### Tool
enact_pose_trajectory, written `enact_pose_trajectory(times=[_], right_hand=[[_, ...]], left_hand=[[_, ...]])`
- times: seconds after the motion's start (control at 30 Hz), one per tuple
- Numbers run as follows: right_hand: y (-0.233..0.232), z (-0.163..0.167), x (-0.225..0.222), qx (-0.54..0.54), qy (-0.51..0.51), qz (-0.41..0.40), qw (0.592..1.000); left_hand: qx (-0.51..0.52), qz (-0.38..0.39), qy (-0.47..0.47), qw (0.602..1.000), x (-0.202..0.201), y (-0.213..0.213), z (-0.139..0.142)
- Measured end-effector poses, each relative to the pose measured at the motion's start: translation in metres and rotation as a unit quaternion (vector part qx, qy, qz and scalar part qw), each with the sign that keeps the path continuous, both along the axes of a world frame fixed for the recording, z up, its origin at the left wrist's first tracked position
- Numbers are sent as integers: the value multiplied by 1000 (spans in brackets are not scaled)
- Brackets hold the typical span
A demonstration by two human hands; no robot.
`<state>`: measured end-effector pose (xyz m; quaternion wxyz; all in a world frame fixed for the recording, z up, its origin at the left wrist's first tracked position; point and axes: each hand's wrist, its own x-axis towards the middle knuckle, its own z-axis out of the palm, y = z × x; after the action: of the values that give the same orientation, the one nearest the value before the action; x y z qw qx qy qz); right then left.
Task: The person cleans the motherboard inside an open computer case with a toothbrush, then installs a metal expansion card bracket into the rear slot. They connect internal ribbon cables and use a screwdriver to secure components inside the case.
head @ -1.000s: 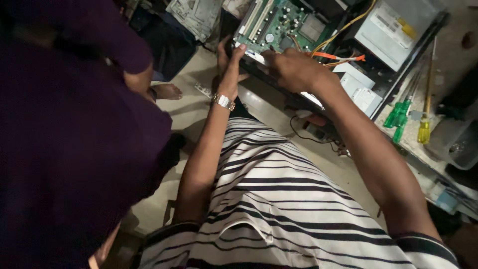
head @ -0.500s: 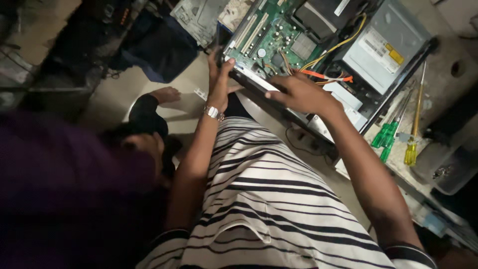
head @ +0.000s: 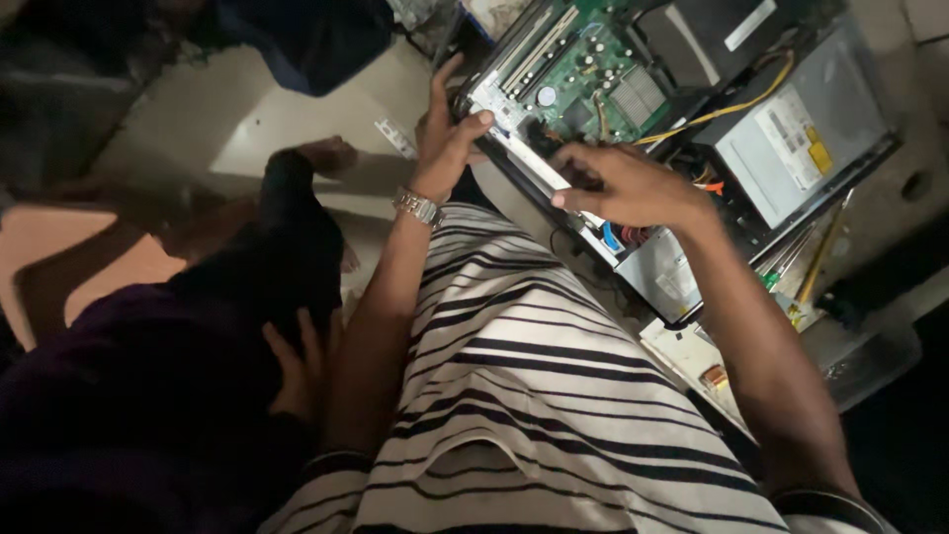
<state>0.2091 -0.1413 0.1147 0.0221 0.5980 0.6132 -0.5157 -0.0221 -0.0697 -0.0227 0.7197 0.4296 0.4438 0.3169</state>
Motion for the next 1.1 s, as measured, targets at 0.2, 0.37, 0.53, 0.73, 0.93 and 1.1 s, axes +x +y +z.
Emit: enact_pose_trajectory(times=[0.2,0.37,0.53,0.73,0.93,1.1], right_hand=[[1,3,5,-18,27,1,999],[-1,2,14,-93,18,-19,995],[-2,-3,22,-14,37,13,999],[-4,10,14,-11,-2,-19,1000],[2,34,-6,75,36,-8,997],[3,51,-24,39,-94,5,995]], left_hand=[[45,0,6,999,5,-7,-3],[131,1,-3,991,16,-11,-22],[122,-1,12,992,21,-10,-24],[85,-15,-10,996,21,-7,-15],[30,-33,-30,999,20,-2,-13],[20,-41,-38,998,18,-3,-10]])
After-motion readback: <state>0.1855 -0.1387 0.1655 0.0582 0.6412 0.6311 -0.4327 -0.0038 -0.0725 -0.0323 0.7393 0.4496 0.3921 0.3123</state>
